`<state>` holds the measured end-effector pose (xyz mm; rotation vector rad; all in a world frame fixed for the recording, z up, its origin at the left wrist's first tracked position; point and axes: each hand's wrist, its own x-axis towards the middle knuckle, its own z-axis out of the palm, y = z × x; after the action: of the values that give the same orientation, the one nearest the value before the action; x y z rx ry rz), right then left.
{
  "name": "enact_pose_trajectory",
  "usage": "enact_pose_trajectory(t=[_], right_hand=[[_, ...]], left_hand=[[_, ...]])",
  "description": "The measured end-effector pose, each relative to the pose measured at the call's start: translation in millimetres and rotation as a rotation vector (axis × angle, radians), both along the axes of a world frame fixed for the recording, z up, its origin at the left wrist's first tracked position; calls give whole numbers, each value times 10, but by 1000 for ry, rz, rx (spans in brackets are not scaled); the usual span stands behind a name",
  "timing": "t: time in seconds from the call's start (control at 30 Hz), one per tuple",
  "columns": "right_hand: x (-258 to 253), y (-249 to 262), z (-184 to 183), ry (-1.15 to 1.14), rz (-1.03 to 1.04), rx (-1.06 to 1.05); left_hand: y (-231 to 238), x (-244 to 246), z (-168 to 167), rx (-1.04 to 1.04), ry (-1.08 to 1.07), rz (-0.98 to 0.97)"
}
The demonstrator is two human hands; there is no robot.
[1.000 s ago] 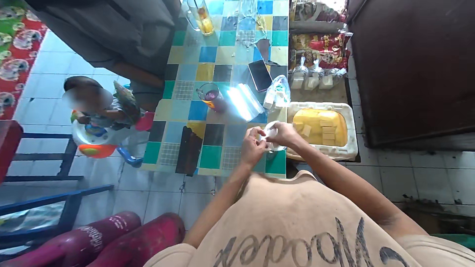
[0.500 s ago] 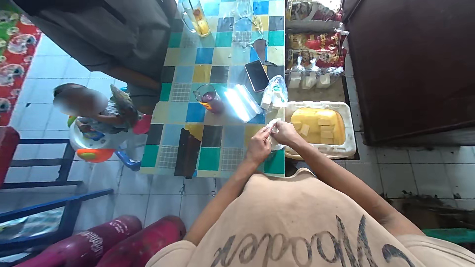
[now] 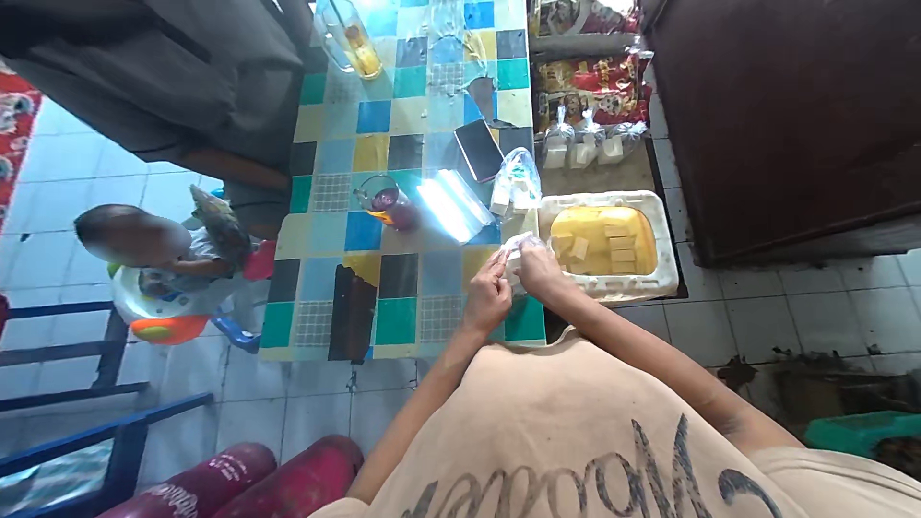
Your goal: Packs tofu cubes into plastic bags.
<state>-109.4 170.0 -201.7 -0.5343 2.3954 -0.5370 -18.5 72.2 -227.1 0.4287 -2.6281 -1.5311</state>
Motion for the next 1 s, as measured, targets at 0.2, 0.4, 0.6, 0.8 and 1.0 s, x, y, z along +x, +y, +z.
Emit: enact_pose_trajectory(t=[0.2, 0.4, 0.6, 0.8, 1.0], right_hand=[[65, 254, -221, 421, -23, -253], [35, 447, -385, 338, 51, -630], [-622, 1187, -516, 19, -289, -577], [-1496, 1115, -1569, -191, -51, -178], [-1548, 676, -2110, -299, 143, -195]], left_hand=[[0, -38, 60, -7, -100, 11], [12, -134, 179, -110, -268, 16], [-69, -65, 150, -65, -253, 8], [-22, -5, 199, -18, -204, 44], [-45, 11, 266, -148, -237, 114]])
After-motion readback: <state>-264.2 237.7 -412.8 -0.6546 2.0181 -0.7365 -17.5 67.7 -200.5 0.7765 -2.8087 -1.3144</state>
